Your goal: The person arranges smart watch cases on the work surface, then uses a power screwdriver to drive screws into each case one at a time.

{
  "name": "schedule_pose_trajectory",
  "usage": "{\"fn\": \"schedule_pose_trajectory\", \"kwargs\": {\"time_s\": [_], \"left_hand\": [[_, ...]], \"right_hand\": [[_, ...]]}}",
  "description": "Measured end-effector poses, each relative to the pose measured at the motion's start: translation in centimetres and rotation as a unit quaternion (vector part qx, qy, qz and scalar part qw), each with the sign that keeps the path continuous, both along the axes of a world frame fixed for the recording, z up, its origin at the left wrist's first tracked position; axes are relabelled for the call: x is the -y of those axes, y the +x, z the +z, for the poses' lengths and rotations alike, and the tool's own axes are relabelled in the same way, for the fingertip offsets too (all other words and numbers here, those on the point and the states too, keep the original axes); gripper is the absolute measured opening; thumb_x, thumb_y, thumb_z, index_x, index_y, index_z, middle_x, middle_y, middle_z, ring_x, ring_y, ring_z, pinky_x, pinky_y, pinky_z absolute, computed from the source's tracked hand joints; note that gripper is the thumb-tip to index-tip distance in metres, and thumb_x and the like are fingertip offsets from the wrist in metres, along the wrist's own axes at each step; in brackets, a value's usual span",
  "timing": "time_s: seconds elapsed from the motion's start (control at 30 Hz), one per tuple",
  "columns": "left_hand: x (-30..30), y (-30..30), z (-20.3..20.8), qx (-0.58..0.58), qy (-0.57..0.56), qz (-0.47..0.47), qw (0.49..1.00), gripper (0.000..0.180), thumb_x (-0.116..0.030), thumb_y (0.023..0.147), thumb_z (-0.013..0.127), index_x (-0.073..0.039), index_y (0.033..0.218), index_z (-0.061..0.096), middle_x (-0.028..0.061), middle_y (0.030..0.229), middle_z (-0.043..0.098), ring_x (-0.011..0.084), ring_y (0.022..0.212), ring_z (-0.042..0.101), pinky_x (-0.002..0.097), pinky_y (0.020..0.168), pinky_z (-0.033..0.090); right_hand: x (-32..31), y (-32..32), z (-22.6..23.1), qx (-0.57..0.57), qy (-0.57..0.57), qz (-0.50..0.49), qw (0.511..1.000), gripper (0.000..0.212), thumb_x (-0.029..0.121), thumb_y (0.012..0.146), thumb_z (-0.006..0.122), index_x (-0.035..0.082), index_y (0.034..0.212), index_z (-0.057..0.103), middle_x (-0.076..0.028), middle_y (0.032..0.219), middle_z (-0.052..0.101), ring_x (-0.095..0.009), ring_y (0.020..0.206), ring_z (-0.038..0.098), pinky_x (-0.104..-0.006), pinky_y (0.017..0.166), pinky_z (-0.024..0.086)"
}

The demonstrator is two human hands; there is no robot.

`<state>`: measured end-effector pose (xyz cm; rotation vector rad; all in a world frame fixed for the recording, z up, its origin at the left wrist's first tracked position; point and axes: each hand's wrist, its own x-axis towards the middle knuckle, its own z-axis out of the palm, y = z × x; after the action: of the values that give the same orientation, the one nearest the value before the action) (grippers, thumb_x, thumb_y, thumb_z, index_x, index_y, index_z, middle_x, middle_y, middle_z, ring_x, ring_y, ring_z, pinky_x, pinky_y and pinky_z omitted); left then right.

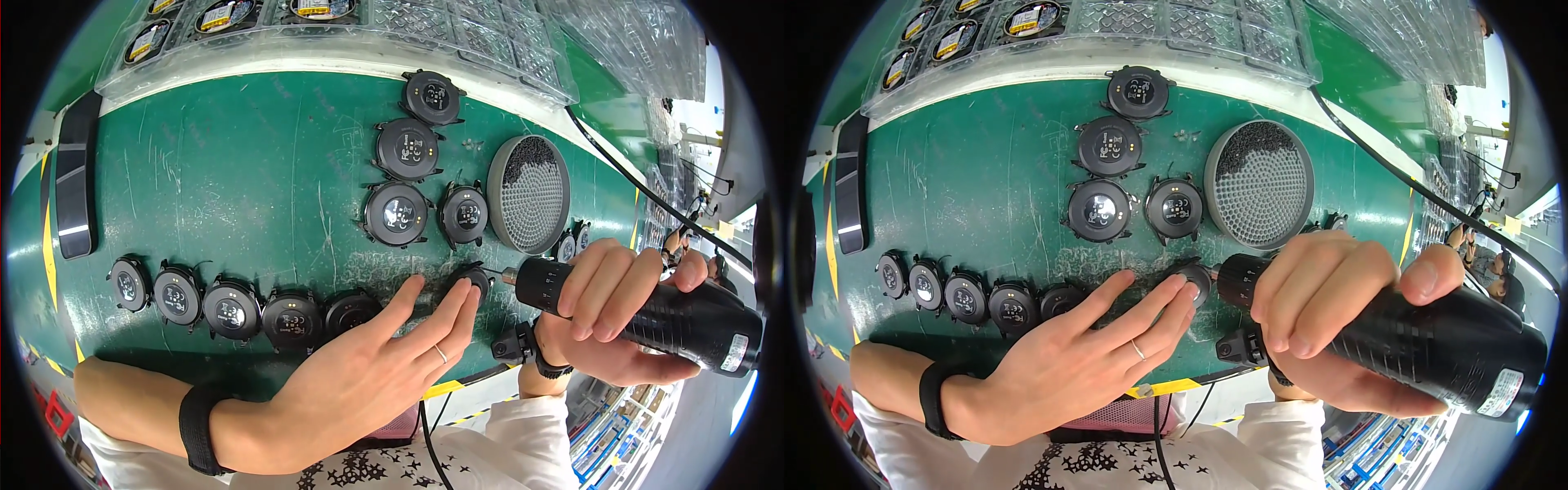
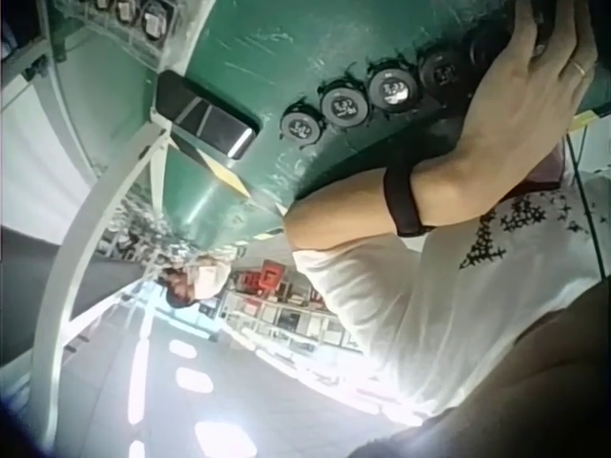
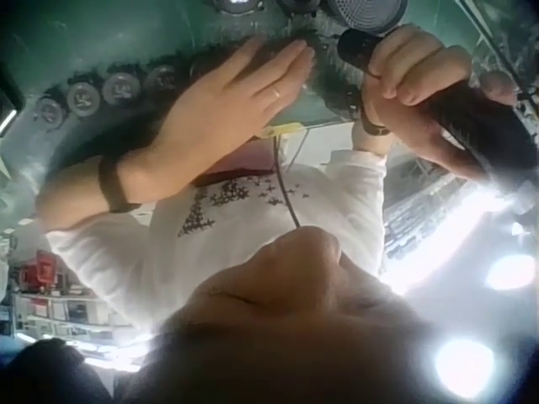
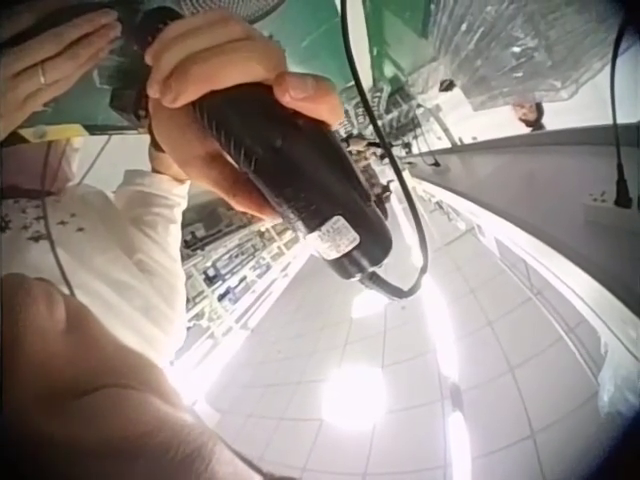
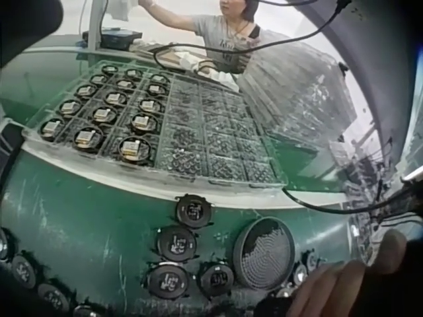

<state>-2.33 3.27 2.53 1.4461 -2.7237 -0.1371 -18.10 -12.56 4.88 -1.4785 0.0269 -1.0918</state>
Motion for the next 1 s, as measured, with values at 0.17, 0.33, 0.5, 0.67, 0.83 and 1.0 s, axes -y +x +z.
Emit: {"fn": "schedule_pose_trajectory", "kwargs": {"time_s": [0.17,0.33,0.5,0.67,0.83,1.0], "left_hand": [[0.0,0.0,0.0,0.004,-0.004,0.001,1.0,0.054,-0.03,0.095,0.051,-0.005,0.144,0.055,0.0091,0.156,0.044,0.026,0.15,0.035,0.0433,0.119,0.036],[-0.1,0.0,0.0,0.002,0.003,-0.005,1.0,0.054,-0.03,0.095,0.051,-0.005,0.144,0.056,0.0087,0.155,0.045,0.0259,0.15,0.035,0.043,0.119,0.037],[-0.1,0.1,-0.1,0.002,0.012,-0.014,1.0,0.055,-0.029,0.095,0.051,-0.005,0.144,0.056,0.0084,0.154,0.046,0.0252,0.149,0.036,0.0435,0.119,0.037],[0.6,0.4,0.9,0.007,0.006,-0.005,1.0,0.054,-0.028,0.093,0.052,-0.003,0.14,0.06,0.0075,0.154,0.047,0.0236,0.148,0.038,0.0437,0.118,0.039],[1.5,0.4,2.0,0.056,-0.014,-0.005,0.998,0.053,-0.028,0.09,0.054,-0.002,0.136,0.064,0.0065,0.155,0.047,0.0225,0.148,0.038,0.0434,0.118,0.04],[1.5,0.6,1.8,0.006,-0.027,0.018,0.999,0.052,-0.028,0.088,0.056,-0.003,0.133,0.066,0.0062,0.155,0.047,0.0222,0.148,0.037,0.0438,0.118,0.04]], "right_hand": [[-0.1,0.1,0.0,0.002,0.005,-0.003,1.0,0.066,0.063,0.1,0.054,0.003,0.127,0.045,-0.002,0.066,0.056,-0.012,0.047,0.052,-0.025,0.045,0.043],[0.0,0.2,-0.1,-0.011,-0.01,0.015,1.0,0.066,0.062,0.1,0.056,0.004,0.128,0.045,-0.002,0.067,0.056,-0.011,0.047,0.051,-0.0245,0.045,0.043],[0.4,0.1,-0.6,-0.028,-0.027,0.047,0.998,0.064,0.059,0.1,0.059,0.004,0.13,0.045,-0.001,0.069,0.057,-0.009,0.049,0.052,-0.0228,0.047,0.044],[0.1,-0.2,-0.7,-0.024,-0.041,0.029,0.998,0.063,0.057,0.098,0.064,0.005,0.131,0.047,0.0,0.071,0.058,-0.007,0.052,0.054,-0.0209,0.048,0.044],[0.4,-1.1,1.1,-0.168,-0.064,0.082,0.98,0.063,0.055,0.096,0.068,0.006,0.13,0.051,0.001,0.072,0.058,-0.006,0.054,0.055,-0.0199,0.05,0.045],[0.2,-0.8,0.1,-0.125,-0.041,0.077,0.988,0.062,0.056,0.096,0.067,0.006,0.13,0.051,0.001,0.071,0.058,-0.006,0.052,0.053,-0.0204,0.049,0.044]]}}
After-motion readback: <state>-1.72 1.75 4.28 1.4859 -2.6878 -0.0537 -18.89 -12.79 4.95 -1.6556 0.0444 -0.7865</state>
